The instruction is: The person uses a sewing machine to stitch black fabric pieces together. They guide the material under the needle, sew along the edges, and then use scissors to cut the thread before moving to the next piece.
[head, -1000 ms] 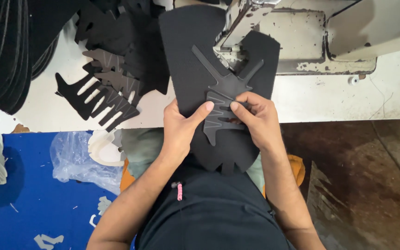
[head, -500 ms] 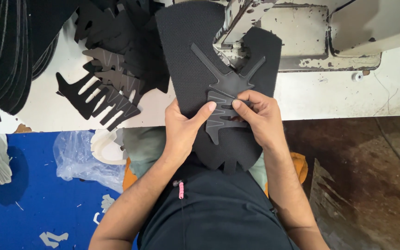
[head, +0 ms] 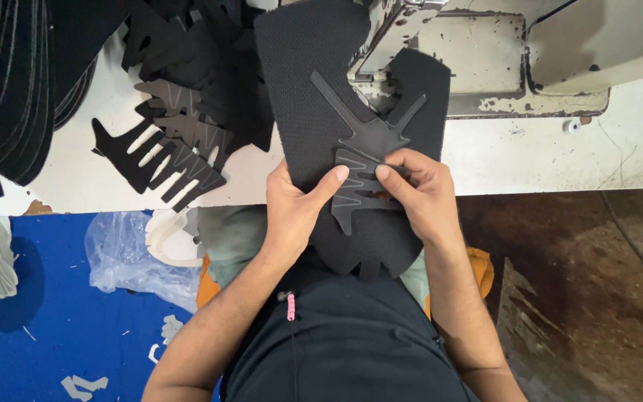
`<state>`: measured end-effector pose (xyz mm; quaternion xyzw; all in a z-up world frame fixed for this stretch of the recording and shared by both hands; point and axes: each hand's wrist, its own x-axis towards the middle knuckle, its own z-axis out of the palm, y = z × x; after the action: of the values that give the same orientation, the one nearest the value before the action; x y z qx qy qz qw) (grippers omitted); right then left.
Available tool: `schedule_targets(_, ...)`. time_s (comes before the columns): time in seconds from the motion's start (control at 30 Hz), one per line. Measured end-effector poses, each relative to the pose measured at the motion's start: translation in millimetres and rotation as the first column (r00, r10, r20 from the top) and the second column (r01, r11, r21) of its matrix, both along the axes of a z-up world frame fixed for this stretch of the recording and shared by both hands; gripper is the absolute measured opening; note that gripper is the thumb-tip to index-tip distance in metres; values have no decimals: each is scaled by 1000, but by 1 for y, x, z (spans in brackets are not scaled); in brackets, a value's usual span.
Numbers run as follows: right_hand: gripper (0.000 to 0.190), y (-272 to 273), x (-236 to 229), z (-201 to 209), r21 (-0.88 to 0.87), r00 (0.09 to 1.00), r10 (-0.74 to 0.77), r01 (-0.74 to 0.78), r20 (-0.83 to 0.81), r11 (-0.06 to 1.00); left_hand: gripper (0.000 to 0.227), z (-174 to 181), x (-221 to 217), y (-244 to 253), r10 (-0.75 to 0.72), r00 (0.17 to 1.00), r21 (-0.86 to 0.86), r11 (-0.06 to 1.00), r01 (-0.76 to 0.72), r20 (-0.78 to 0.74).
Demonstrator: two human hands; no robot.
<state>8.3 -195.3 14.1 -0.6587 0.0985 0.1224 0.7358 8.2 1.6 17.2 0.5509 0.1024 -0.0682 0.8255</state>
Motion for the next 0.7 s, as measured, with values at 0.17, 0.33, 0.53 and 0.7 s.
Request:
schedule_targets(0.17,9,-2,-6,16,-121,998,-12,20,65,992,30,17,4,2,-61,998,101,993,59,14)
schedule_targets(0.33,8,-1,-8,12,-160,986,-17,44,167,986,32,26,5,2,-96,993,182,980,83,65)
schedule_targets(0.53,9,15,4,-17,-243,992,9,22,124,970,45,2,12,4,51,994,306,949,-78,96)
schedule_targets(0.7,11,26,6,-25,-249,988,-14,53,155,967,35,-6,14,10,97,995,189,978,-91,-19)
